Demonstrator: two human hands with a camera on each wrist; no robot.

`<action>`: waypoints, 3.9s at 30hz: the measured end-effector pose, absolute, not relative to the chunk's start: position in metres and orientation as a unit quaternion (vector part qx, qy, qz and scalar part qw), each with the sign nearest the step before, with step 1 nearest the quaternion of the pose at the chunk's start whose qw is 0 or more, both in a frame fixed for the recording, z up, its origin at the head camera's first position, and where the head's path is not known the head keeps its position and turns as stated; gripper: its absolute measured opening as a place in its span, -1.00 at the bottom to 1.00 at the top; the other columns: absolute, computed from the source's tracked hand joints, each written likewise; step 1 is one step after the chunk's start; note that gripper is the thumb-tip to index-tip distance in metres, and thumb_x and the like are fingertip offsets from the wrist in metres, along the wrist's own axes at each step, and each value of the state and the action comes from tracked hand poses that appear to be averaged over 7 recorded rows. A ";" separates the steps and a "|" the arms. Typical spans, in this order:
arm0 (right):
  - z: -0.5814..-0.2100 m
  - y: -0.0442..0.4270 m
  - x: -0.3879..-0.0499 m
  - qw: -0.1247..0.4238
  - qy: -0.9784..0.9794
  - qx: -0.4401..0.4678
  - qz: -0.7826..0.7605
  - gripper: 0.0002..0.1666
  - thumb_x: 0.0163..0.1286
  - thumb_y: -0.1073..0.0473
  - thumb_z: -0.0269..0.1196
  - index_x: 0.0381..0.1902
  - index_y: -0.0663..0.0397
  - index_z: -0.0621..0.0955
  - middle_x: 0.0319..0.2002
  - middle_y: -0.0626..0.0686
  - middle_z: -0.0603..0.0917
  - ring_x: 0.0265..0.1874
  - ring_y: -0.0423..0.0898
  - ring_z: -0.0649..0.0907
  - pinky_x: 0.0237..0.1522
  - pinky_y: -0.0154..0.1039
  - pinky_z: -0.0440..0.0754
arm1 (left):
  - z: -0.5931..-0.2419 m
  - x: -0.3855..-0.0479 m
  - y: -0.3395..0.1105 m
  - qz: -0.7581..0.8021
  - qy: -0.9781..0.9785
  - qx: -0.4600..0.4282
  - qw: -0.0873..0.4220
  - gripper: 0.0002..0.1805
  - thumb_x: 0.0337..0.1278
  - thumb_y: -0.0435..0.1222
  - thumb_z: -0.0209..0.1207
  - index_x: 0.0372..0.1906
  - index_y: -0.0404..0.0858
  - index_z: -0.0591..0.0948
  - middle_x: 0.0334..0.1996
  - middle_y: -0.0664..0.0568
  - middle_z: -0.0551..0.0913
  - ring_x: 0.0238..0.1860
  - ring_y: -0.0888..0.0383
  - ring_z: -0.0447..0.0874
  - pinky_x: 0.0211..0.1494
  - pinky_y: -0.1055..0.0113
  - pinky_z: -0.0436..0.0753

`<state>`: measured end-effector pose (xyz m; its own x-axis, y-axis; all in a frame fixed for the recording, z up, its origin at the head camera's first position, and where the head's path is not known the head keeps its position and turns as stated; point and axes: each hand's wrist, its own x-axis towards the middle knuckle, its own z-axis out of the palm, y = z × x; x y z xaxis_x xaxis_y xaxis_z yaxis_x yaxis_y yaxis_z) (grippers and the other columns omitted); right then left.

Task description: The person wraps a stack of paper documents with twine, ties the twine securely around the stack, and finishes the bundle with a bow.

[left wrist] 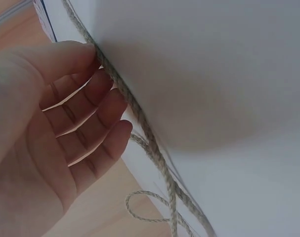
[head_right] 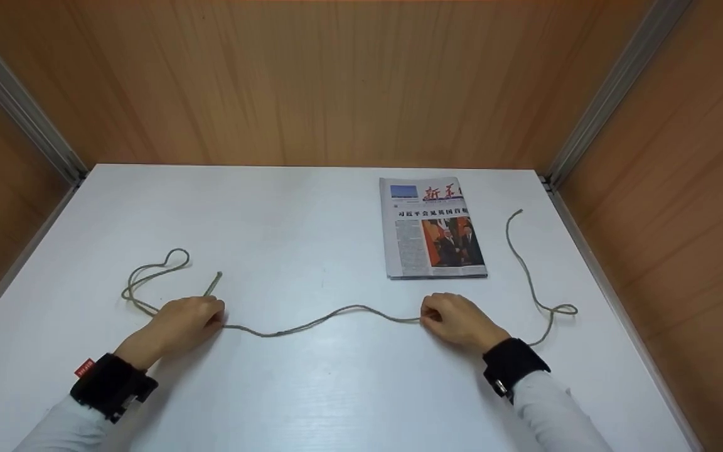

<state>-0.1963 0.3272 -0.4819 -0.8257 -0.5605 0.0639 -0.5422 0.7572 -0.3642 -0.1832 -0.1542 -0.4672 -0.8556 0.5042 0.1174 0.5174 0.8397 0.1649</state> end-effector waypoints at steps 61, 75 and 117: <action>-0.481 0.356 -0.234 -0.196 0.963 -0.144 -0.116 -0.88 0.11 0.31 0.25 -0.35 0.19 0.56 -0.43 0.15 0.56 -0.45 0.10 0.55 -0.48 -0.01 0.47 | -0.444 -0.231 -0.077 -0.117 -0.967 -0.219 0.058 -0.91 -0.02 -0.33 0.23 -0.39 -0.28 0.59 -0.44 -0.04 0.58 -0.42 0.03 0.57 -0.46 0.21 0.56; -0.478 0.381 -0.240 -0.209 0.967 -0.086 -0.122 -0.82 0.15 0.30 0.22 -0.29 0.30 0.55 -0.45 0.24 0.55 -0.47 0.15 0.55 -0.48 0.02 0.47 | -0.439 -0.243 0.004 -0.172 -0.964 -0.200 0.042 -0.82 0.05 -0.29 0.19 -0.23 -0.25 0.64 -0.28 -0.05 0.62 -0.27 0.04 0.60 -0.31 0.22 0.61; -0.465 0.375 -0.258 -0.081 0.981 0.021 -0.173 -0.51 0.28 0.25 0.08 -0.01 0.65 0.40 -0.21 0.53 0.51 -0.19 0.39 0.53 -0.15 0.18 0.47 | -0.452 -0.274 0.134 -0.587 -0.793 0.081 -0.141 -0.44 0.01 -0.25 0.17 0.13 -0.45 0.42 0.08 -0.24 0.51 0.13 -0.05 0.47 0.14 0.20 0.46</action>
